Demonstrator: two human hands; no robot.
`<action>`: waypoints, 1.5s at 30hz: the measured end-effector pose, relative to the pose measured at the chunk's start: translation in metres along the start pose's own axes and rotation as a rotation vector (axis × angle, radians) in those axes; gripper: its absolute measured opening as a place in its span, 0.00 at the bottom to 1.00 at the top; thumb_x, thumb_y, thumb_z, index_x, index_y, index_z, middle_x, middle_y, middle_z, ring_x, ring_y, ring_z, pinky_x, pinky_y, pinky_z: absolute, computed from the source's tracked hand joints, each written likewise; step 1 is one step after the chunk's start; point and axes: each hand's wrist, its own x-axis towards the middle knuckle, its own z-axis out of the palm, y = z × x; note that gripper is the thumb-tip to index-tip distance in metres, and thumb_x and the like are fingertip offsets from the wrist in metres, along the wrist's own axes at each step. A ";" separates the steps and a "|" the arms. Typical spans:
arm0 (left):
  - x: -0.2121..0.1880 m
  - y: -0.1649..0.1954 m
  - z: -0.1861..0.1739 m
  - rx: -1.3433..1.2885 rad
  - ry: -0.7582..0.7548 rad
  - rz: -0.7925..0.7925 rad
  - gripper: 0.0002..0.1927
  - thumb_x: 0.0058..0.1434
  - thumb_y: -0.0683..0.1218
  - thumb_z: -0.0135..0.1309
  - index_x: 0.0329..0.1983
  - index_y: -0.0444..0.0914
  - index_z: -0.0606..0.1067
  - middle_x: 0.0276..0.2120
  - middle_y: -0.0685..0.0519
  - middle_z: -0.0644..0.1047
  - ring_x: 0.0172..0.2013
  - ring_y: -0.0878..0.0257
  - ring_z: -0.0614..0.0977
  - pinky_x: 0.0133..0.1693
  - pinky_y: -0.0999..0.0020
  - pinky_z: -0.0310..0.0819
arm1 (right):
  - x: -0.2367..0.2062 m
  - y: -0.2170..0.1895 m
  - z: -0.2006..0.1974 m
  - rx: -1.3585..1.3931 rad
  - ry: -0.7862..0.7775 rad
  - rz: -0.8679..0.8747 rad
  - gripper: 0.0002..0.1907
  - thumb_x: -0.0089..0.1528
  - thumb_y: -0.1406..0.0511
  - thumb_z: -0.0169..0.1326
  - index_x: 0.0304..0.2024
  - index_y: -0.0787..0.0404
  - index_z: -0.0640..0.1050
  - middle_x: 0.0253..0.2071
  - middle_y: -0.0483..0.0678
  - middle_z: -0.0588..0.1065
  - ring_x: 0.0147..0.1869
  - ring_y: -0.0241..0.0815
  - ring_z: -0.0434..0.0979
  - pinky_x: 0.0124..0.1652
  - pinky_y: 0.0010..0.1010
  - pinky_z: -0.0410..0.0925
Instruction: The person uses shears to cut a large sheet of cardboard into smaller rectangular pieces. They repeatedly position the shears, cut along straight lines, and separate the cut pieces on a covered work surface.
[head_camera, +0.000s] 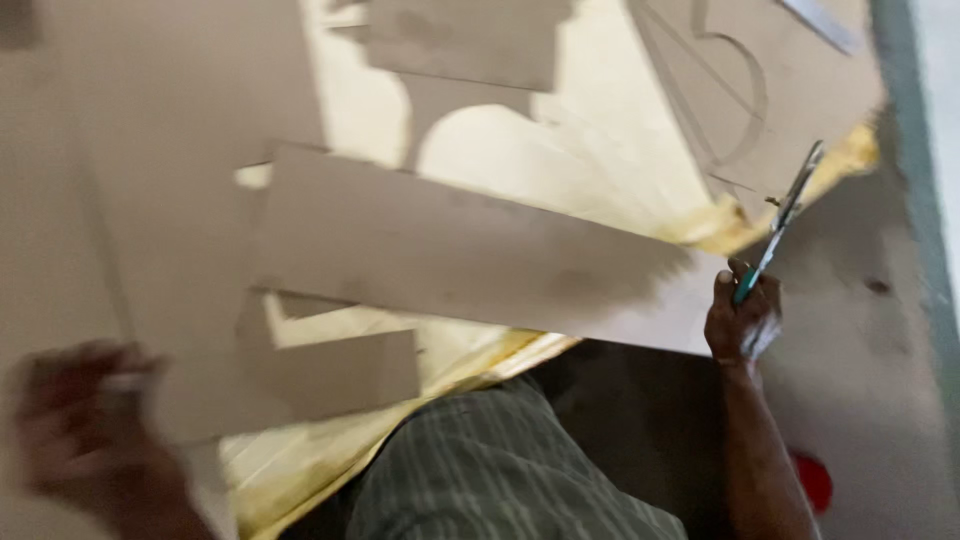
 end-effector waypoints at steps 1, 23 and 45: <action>-0.012 -0.004 0.030 -0.082 -0.119 -0.057 0.20 0.75 0.40 0.55 0.66 0.29 0.68 0.52 0.45 0.77 0.53 0.57 0.81 0.58 0.55 0.82 | -0.007 0.026 0.002 -0.061 0.031 0.079 0.16 0.73 0.56 0.58 0.53 0.62 0.84 0.46 0.57 0.77 0.46 0.57 0.78 0.44 0.46 0.70; -0.063 -0.030 0.080 0.062 -0.578 -0.628 0.31 0.65 0.58 0.53 0.64 0.34 0.72 0.50 0.43 0.81 0.44 0.56 0.85 0.43 0.60 0.85 | -0.004 -0.191 -0.029 1.500 -0.337 0.937 0.14 0.71 0.63 0.56 0.52 0.67 0.74 0.42 0.53 0.74 0.43 0.46 0.75 0.41 0.38 0.70; -0.118 0.006 0.185 -0.450 -1.079 -0.455 0.26 0.61 0.49 0.65 0.53 0.24 0.75 0.43 0.39 0.82 0.46 0.49 0.83 0.47 0.58 0.80 | -0.061 -0.144 0.066 0.469 -1.099 0.382 0.17 0.60 0.66 0.55 0.51 0.66 0.81 0.33 0.52 0.80 0.30 0.38 0.73 0.29 0.30 0.65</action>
